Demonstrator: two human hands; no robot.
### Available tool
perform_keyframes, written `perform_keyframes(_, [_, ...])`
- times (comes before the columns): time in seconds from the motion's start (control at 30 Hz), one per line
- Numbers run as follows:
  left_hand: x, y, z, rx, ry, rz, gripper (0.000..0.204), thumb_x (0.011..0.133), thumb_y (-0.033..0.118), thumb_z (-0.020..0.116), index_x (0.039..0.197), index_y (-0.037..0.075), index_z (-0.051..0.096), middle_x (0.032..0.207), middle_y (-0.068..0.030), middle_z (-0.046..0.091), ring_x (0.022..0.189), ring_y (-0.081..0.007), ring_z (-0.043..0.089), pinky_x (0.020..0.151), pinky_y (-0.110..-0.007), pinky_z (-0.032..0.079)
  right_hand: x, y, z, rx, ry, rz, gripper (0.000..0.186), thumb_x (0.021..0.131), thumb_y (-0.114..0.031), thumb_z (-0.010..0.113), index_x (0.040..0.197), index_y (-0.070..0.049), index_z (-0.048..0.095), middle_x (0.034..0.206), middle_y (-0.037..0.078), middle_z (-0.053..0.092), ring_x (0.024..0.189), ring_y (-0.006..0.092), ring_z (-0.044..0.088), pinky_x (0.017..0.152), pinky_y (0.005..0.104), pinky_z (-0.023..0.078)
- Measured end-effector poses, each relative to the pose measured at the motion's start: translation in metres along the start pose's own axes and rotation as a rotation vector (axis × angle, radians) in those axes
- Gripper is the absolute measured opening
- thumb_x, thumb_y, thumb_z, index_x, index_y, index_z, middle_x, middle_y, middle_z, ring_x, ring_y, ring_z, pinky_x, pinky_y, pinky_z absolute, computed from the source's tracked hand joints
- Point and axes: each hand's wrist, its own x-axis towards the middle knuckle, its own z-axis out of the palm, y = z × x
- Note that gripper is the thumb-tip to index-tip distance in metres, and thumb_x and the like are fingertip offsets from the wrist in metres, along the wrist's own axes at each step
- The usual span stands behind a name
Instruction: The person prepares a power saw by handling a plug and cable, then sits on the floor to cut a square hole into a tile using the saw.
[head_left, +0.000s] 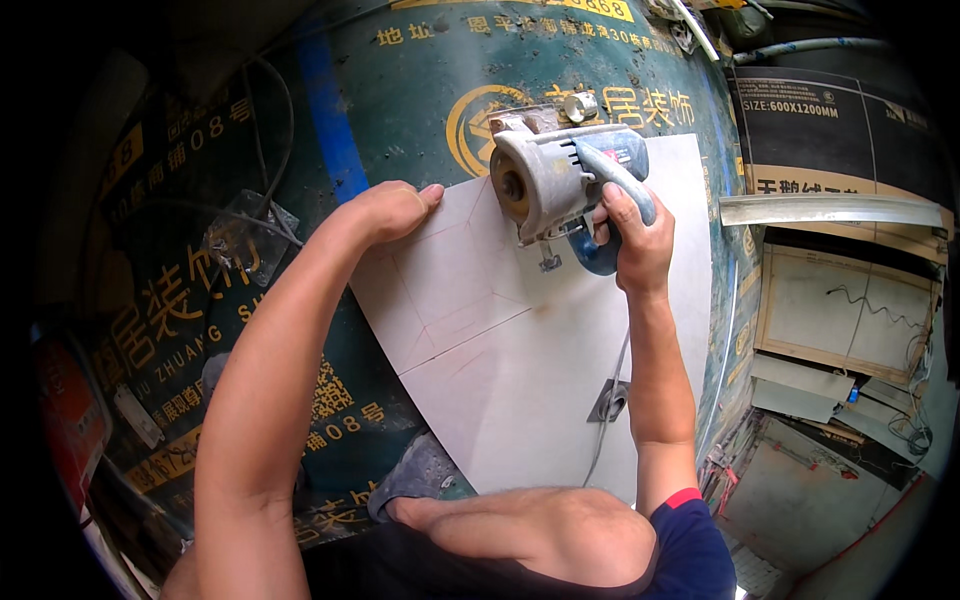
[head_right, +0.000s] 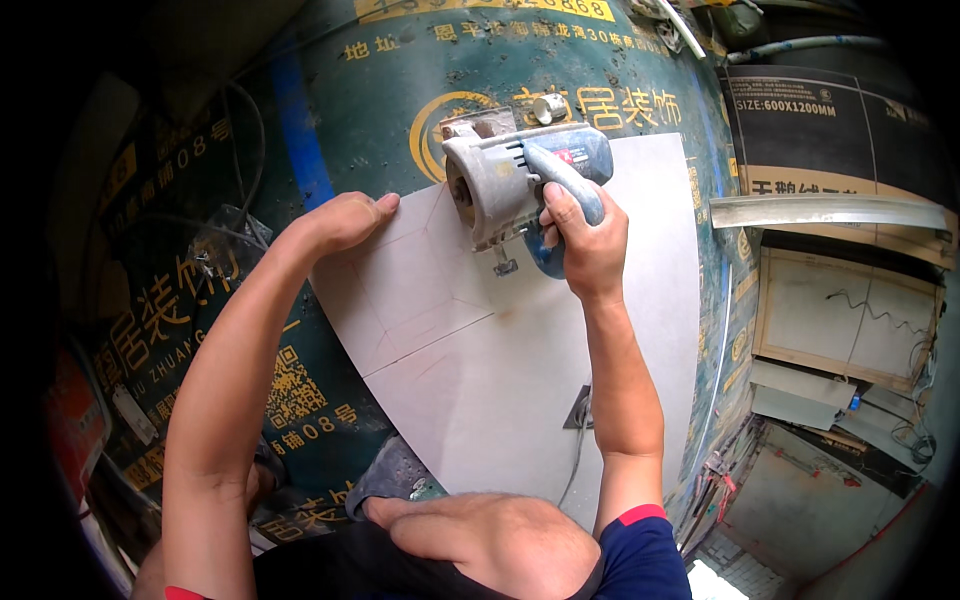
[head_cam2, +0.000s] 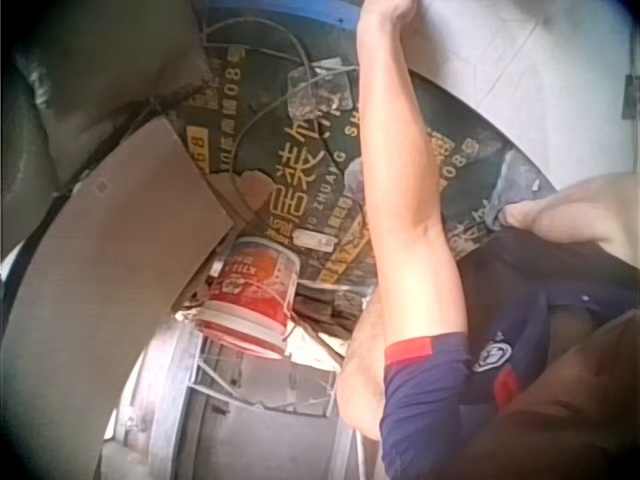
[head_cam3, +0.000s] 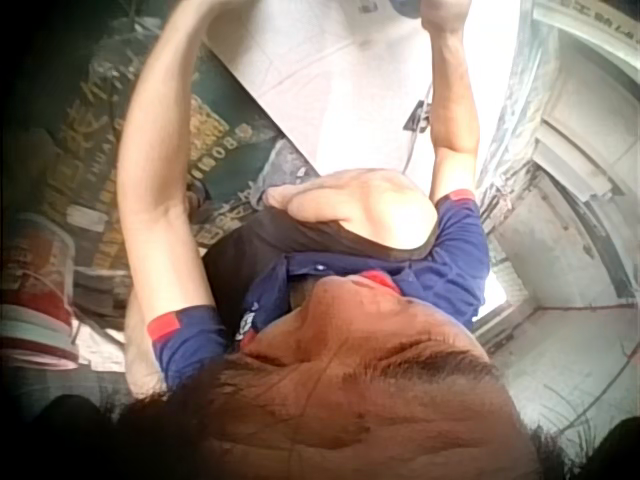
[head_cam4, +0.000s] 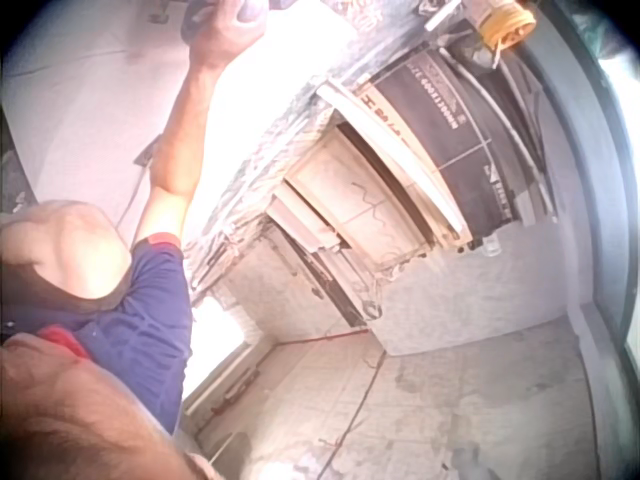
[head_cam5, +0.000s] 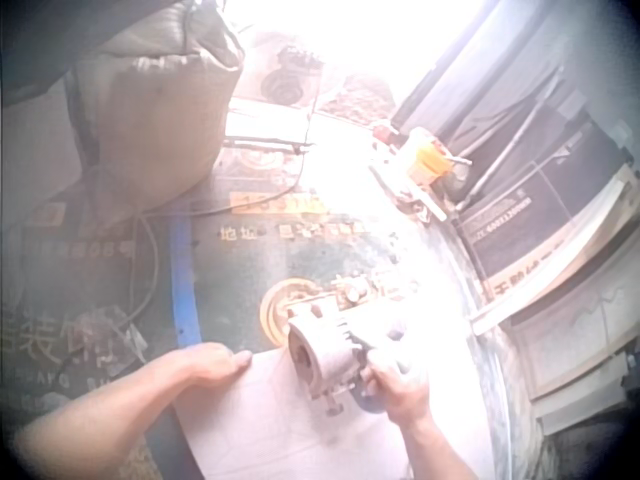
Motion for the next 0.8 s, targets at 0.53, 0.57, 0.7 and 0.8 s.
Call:
perform_keyframes(0.53, [-0.0041, 0.0032, -0.0029, 0.026, -0.041, -0.016, 0.065, 0.101, 0.052, 0.030, 0.127, 0.000, 0.060, 0.140, -0.0205, 0.050, 0.131, -0.0373, 0.045, 0.107, -0.043, 0.036, 0.0041, -0.0031, 0.0041, -0.015, 0.002, -0.009, 0.029, 0.090, -0.028, 0.069, 0.089, 0.000, 0.064, 0.069, 0.003, 0.060, 0.056, 0.0071, 0.052, 0.052, 0.0215, 0.041])
perform_keyframes(0.57, [-0.0046, 0.0035, -0.0031, 0.036, -0.039, -0.013, 0.065, 0.101, 0.052, 0.030, 0.127, 0.000, 0.060, 0.140, -0.0205, 0.050, 0.131, -0.0372, 0.045, 0.108, -0.043, 0.036, 0.0046, -0.0029, 0.0044, -0.012, 0.005, -0.012, 0.030, 0.090, -0.028, 0.069, 0.089, 0.001, 0.064, 0.069, 0.003, 0.060, 0.056, 0.0071, 0.052, 0.052, 0.0214, 0.041])
perform_keyframes(0.7, [-0.0055, 0.0035, -0.0035, 0.032, -0.044, -0.019, 0.065, 0.101, 0.052, 0.030, 0.128, 0.001, 0.059, 0.141, -0.0201, 0.049, 0.131, -0.0369, 0.045, 0.108, -0.043, 0.036, 0.0070, -0.0035, 0.0050, -0.034, 0.005, -0.004, 0.030, 0.089, -0.029, 0.069, 0.090, 0.001, 0.066, 0.068, 0.002, 0.060, 0.056, 0.0067, 0.052, 0.052, 0.0211, 0.041])
perform_keyframes(0.8, [-0.0049, 0.0021, -0.0034, 0.022, -0.040, -0.012, 0.065, 0.101, 0.053, 0.031, 0.128, 0.001, 0.059, 0.141, -0.0194, 0.049, 0.132, -0.0367, 0.044, 0.108, -0.042, 0.036, 0.0084, -0.0044, 0.0053, -0.038, -0.001, -0.001, 0.030, 0.090, -0.029, 0.069, 0.090, 0.001, 0.067, 0.067, 0.001, 0.060, 0.055, 0.0063, 0.052, 0.052, 0.0210, 0.041])
